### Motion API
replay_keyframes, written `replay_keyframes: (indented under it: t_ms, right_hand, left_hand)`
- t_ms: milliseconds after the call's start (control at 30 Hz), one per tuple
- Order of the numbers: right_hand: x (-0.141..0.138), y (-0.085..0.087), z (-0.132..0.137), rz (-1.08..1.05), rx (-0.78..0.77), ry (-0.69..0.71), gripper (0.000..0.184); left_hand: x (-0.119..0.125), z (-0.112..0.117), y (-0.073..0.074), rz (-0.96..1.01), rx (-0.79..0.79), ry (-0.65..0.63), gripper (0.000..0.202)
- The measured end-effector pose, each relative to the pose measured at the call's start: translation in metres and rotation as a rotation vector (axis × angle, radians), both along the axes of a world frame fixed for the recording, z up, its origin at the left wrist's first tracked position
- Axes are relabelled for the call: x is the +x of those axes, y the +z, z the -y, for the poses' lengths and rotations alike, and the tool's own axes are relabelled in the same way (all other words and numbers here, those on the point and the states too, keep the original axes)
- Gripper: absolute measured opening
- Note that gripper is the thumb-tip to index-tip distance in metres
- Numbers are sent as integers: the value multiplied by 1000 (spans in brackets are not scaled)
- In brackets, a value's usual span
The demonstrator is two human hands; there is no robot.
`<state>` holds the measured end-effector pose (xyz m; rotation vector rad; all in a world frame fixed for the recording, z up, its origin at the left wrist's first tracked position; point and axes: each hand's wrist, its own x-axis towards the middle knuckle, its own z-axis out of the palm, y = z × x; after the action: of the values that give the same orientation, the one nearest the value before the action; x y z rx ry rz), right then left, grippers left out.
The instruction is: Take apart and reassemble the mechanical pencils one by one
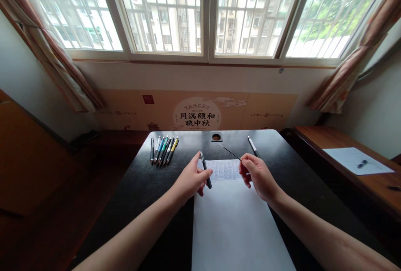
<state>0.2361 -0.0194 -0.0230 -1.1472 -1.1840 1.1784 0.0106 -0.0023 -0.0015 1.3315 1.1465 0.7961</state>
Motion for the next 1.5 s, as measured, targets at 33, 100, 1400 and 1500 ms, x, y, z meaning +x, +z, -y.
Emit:
replay_keyframes:
  t_ms: [33, 100, 1400, 1500]
  right_hand:
    - [0, 0, 0, -18, 3, -7, 17]
    - [1, -1, -1, -50, 6, -14, 17]
    - [-15, 1, 11, 265, 109, 357, 19]
    - [-13, -1, 10, 299, 119, 356, 18]
  left_hand:
    - [0, 3, 2, -53, 24, -15, 98]
    - [2, 10, 6, -169, 109, -73, 86]
    - [3, 10, 19, 107, 259, 28, 32]
    - [-2, 6, 25, 108, 250, 72, 29]
